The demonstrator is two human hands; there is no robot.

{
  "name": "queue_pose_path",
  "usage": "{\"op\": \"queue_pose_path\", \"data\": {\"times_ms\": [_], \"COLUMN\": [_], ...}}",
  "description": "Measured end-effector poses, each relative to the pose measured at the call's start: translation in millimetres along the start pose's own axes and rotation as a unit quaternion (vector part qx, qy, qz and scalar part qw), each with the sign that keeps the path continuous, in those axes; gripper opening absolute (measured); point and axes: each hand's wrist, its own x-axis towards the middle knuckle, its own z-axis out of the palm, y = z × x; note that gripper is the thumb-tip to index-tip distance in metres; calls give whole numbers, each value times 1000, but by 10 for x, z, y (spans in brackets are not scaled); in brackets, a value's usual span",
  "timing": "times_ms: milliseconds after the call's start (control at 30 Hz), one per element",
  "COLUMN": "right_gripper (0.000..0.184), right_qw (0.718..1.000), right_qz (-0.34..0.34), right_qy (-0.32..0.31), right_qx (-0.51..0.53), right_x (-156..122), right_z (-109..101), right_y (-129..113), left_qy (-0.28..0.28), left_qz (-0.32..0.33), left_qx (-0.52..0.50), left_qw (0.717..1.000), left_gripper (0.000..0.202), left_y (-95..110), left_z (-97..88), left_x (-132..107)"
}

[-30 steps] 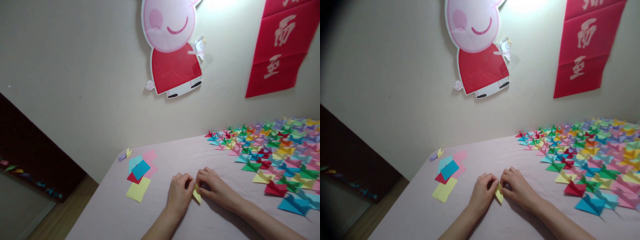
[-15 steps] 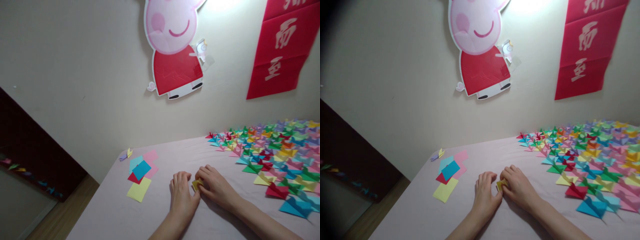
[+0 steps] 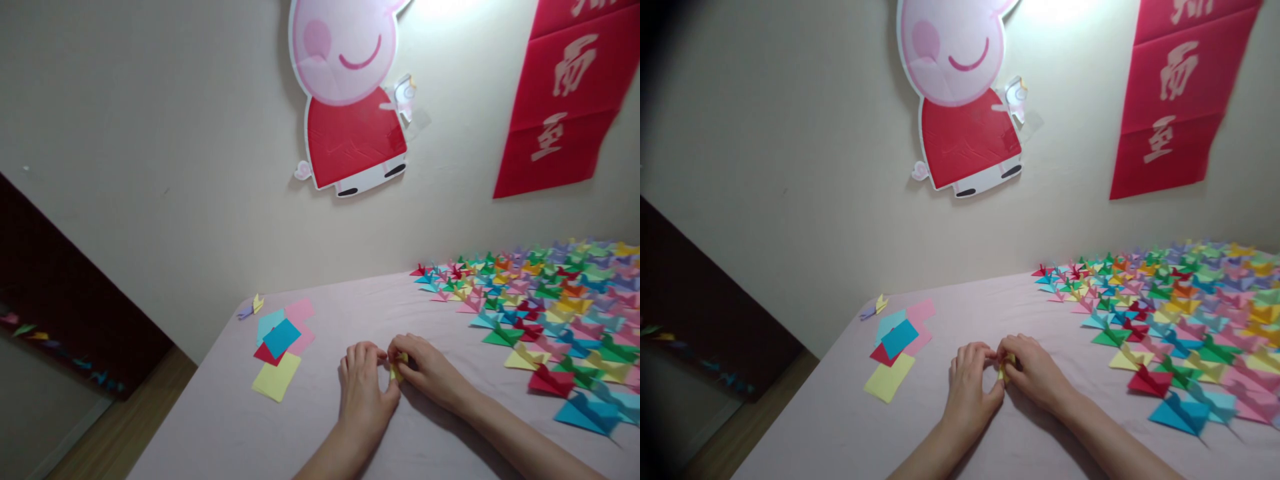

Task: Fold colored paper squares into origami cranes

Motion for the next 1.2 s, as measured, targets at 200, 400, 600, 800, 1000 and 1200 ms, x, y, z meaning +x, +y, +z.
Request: {"op": "queue_pose_path", "data": {"times_ms": [200, 400, 600, 800, 1000, 1200], "right_gripper": [21, 18, 12, 16, 6, 25], "right_qw": [999, 998, 997, 997, 995, 998], "right_qz": [-26, 5, 26, 21, 29, 2], "right_qy": [-31, -34, -5, 3, 17, 53], "right_qx": [-6, 48, 69, 71, 92, 23], "right_x": [4, 13, 10, -8, 12, 2], "right_z": [-30, -70, -11, 14, -2, 8], "right_y": [5, -26, 11, 49, 71, 98], "left_qy": [-2, 5, 0, 9, -23, -52], "left_qz": [16, 20, 86, 194, 231, 207], "left_qx": [15, 45, 129, 199, 234, 214], "left_qw": [1000, 999, 988, 960, 944, 953], "left_gripper": [24, 17, 17, 35, 41, 44], "left_y": [2, 11, 62, -39, -92, -42], "left_z": [-8, -16, -77, -25, 44, 9], "left_x": [-26, -51, -93, -264, -347, -330]}}
